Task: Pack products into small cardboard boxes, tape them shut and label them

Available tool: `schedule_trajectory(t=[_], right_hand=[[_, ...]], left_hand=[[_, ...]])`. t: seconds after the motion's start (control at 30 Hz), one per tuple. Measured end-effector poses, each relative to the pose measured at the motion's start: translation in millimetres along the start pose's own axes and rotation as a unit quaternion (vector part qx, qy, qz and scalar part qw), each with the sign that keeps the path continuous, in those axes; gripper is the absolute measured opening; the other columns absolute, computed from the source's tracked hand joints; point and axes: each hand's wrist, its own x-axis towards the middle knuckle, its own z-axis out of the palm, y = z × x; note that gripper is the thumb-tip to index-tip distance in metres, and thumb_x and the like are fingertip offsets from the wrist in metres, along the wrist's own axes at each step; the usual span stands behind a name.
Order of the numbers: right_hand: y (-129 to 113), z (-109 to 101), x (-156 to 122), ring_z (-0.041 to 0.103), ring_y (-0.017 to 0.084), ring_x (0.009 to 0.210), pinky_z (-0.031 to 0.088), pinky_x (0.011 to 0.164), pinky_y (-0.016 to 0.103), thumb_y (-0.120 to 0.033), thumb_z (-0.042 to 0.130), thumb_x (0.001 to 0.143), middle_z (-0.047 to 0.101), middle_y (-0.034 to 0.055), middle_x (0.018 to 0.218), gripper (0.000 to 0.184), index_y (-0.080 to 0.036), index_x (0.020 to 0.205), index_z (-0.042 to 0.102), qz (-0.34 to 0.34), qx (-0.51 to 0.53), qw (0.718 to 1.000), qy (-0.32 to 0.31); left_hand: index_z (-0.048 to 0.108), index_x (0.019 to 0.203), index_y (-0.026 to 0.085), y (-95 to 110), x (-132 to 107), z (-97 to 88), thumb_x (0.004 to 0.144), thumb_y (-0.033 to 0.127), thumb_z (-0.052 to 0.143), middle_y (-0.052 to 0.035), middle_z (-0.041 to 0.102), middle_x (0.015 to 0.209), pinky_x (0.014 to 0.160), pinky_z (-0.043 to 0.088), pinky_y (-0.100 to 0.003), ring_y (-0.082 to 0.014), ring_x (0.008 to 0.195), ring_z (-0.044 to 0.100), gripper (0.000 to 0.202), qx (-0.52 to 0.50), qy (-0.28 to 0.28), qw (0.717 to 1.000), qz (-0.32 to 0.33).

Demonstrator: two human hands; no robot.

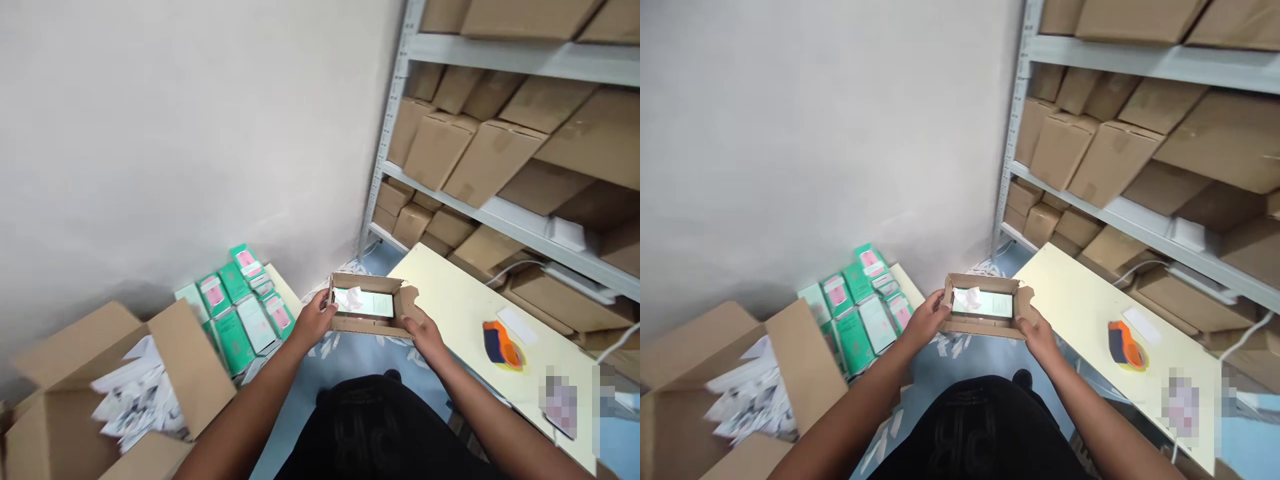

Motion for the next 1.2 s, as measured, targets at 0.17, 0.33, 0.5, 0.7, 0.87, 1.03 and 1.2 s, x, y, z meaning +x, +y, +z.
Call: schedule_trajectory(t=[0.17,0.33,0.5,0.7,0.87,1.03,1.2], right_hand=[[73,-76,17,0.066,0.031,0.119,0.053,0.098,0.039,-0.045,0.053,0.087,0.072,0.009,0.128,0.058,-0.018,0.137,0.061,0.057,-0.005,0.998,0.028],[151,-146,30,0.057,0.034,0.133,0.044,0.111,0.047,-0.05,0.051,0.091,0.063,0.0136,0.142,0.07,-0.018,0.153,0.047,0.092,-0.001,0.992,0.092],[208,-191,57,0.036,0.033,0.151,0.029,0.123,0.054,-0.06,0.048,0.096,0.042,0.013,0.161,0.075,-0.02,0.159,0.038,0.065,0.034,0.988,0.133],[234,-218,88,0.023,0.029,0.156,0.02,0.126,0.056,-0.061,0.043,0.099,0.03,0.0105,0.167,0.076,-0.024,0.163,0.025,0.04,0.06,0.991,0.11],[250,-226,86,0.017,0.03,0.157,0.028,0.122,0.057,-0.06,0.057,0.093,0.019,0.0116,0.171,0.087,-0.026,0.164,0.021,-0.036,0.005,0.999,0.038],[246,-219,93,0.033,0.033,0.151,0.033,0.121,0.056,-0.055,0.059,0.093,0.033,0.0116,0.165,0.066,-0.028,0.152,0.047,-0.047,-0.081,0.991,0.101],[234,-204,108,0.048,0.031,0.139,0.037,0.118,0.054,-0.052,0.049,0.099,0.051,0.0156,0.145,0.043,-0.021,0.126,0.063,-0.013,-0.06,0.978,0.2]], left_hand=[[0.062,0.138,0.023,18,71,100.6,0.092,0.036,0.049,-0.0034,0.071,0.129,0.099,0.053,-0.037,-0.025,0.115,0.068,0.049,0.042,-0.08,0.996,0.022],[0.059,0.142,0.021,30,128,217.8,0.095,0.041,0.048,-0.0047,0.066,0.138,0.108,0.049,-0.04,-0.0257,0.124,0.064,0.052,0.027,-0.168,0.983,0.066],[0.05,0.15,0.02,37,164,307.5,0.098,0.053,0.046,-0.0065,0.053,0.154,0.122,0.034,-0.042,-0.0256,0.144,0.046,0.062,0.054,-0.217,0.97,0.091],[0.034,0.158,0.017,33,194,364.7,0.095,0.056,0.051,-0.0135,0.038,0.163,0.125,0.028,-0.045,-0.0266,0.15,0.037,0.077,0.102,-0.256,0.952,0.133],[0.044,0.153,0.016,26,216,369.6,0.092,0.058,0.057,-0.0165,0.027,0.167,0.127,0.022,-0.048,-0.0301,0.156,0.024,0.075,0.22,-0.339,0.888,0.219],[0.058,0.141,0.021,23,230,365.5,0.088,0.052,0.066,-0.0143,0.035,0.162,0.12,0.04,-0.045,-0.031,0.144,0.046,0.062,0.255,-0.339,0.868,0.258],[0.067,0.113,0.023,33,246,375.5,0.087,0.047,0.069,-0.009,0.06,0.127,0.106,0.052,-0.041,-0.0259,0.121,0.063,0.035,0.251,-0.274,0.893,0.254]])
